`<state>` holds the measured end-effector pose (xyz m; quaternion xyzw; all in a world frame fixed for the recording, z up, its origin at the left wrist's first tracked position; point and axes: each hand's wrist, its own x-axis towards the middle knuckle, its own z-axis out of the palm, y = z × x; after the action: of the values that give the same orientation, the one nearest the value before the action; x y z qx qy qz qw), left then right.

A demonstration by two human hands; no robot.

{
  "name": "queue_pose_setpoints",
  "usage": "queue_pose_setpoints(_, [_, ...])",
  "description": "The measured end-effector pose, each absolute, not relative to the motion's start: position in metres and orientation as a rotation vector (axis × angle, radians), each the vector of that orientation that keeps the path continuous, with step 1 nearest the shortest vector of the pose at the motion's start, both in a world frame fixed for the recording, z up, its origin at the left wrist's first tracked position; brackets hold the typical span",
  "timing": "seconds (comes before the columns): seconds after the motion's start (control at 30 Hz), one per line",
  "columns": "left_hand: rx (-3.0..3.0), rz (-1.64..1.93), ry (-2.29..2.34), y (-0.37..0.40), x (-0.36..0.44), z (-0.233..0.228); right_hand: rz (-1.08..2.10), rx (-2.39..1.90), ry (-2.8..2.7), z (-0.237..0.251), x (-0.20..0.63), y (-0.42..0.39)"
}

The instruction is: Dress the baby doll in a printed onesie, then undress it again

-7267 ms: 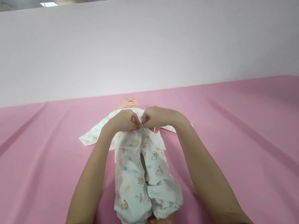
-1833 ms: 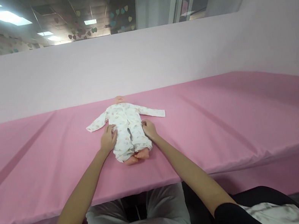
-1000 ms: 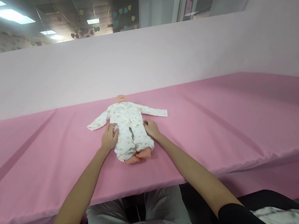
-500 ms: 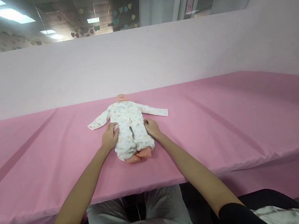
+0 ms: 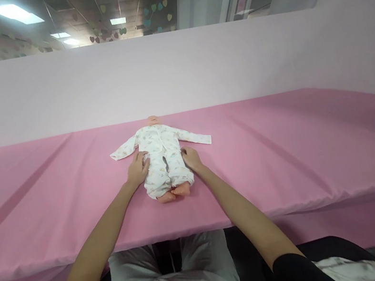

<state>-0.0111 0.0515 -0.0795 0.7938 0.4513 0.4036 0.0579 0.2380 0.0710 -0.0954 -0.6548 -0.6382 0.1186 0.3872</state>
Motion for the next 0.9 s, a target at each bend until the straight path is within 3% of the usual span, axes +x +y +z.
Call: queue_pose_setpoints(0.9, [2.391,1.207,1.367,0.0521,-0.0116,-0.0802,0.305,-1.652,-1.630,-0.0965,0.2388,0.0720])
